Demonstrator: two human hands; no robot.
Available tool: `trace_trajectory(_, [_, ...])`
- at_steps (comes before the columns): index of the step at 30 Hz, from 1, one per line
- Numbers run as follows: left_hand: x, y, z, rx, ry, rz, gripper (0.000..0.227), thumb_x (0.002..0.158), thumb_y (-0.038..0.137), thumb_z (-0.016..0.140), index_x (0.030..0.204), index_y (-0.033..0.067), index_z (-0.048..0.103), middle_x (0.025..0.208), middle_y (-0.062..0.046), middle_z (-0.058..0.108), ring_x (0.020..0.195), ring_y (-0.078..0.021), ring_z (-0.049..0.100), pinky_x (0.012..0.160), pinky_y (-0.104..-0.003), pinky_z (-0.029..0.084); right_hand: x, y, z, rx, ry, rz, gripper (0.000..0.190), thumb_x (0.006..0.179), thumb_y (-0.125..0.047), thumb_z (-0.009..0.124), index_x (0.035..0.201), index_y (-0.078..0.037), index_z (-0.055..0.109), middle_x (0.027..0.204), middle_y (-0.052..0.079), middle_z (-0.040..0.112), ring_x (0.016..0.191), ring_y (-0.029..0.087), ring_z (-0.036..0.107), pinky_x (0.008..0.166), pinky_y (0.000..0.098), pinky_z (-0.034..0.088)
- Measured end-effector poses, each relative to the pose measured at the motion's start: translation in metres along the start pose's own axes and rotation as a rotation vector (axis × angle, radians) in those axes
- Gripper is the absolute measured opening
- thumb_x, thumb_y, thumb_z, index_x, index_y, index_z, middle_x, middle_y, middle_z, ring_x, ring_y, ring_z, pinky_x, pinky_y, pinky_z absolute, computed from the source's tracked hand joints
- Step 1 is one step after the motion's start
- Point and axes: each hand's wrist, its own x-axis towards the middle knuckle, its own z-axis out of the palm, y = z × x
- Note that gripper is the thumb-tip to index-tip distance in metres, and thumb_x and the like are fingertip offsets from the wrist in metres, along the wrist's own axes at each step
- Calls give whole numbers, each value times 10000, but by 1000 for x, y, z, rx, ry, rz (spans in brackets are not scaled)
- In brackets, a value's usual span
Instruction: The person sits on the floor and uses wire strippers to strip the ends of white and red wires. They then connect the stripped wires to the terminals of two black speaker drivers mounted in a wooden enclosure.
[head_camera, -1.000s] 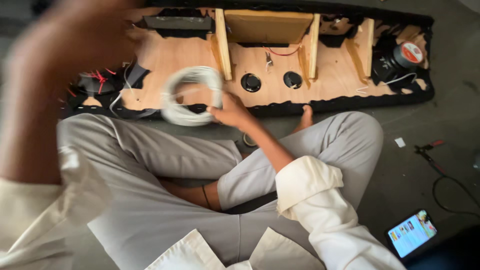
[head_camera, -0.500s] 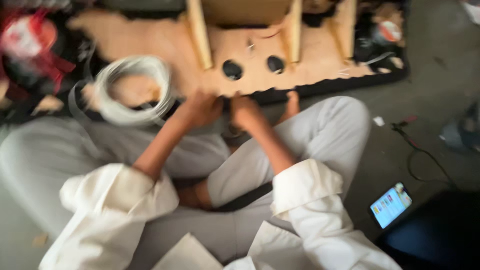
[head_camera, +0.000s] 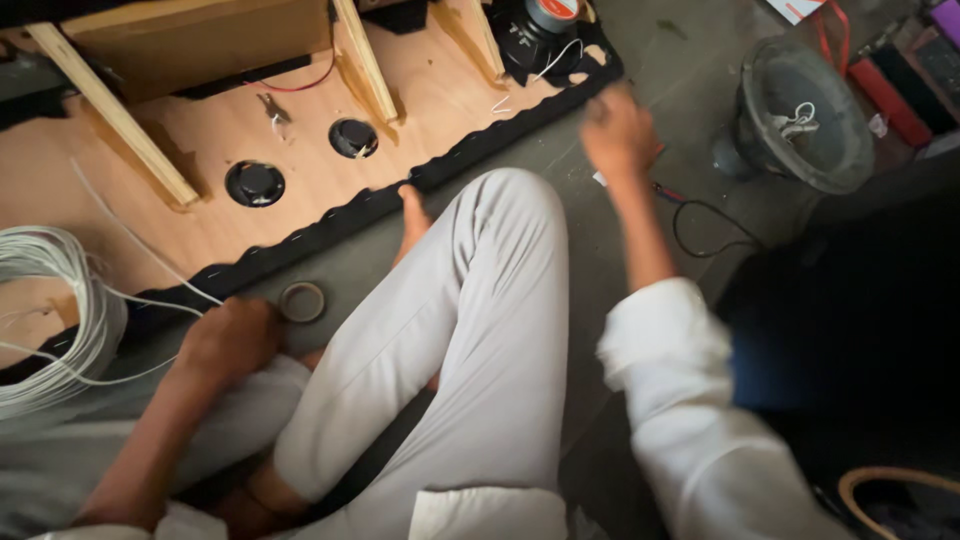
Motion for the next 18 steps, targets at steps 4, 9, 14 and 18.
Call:
trace_trajectory(4, [-13,22,-26,-140,209,-33,284,938,321,628,891,69,750,867,-267,707,851,-476,695,804,-560,568,6,162,48,-267,-276,20,541,893,-302,690,1338,-36,535,1410,244,537,1239,474,546,949,539,465])
trace_trajectory(9, [-22,38,-65,-324,559,43,235,964,224,590,998,28,715,816,-277,693,775,-484,667,692,-580,534,-15,239,89,-299,-195,-118,279,1030,-163,573,1258,-16,638,1271,252,644,1198,422,622,1073,509,506])
trace_trajectory(14, [-29,36,-84,-589,735,136,196,934,183,700,948,-9,734,820,-213,709,734,-380,705,680,-453,551,-10,206,110,-99,-234,-165,346,920,-141,646,1214,37,609,1171,317,625,1055,507,598,909,575,481])
trace_trajectory(18, [-49,43,-91,-531,766,151,229,888,209,756,900,-19,758,834,-205,723,712,-365,695,667,-423,536,-2,146,90,-30,-21,-370,174,995,-103,657,1059,45,589,1041,284,645,1053,479,619,967,559,489])
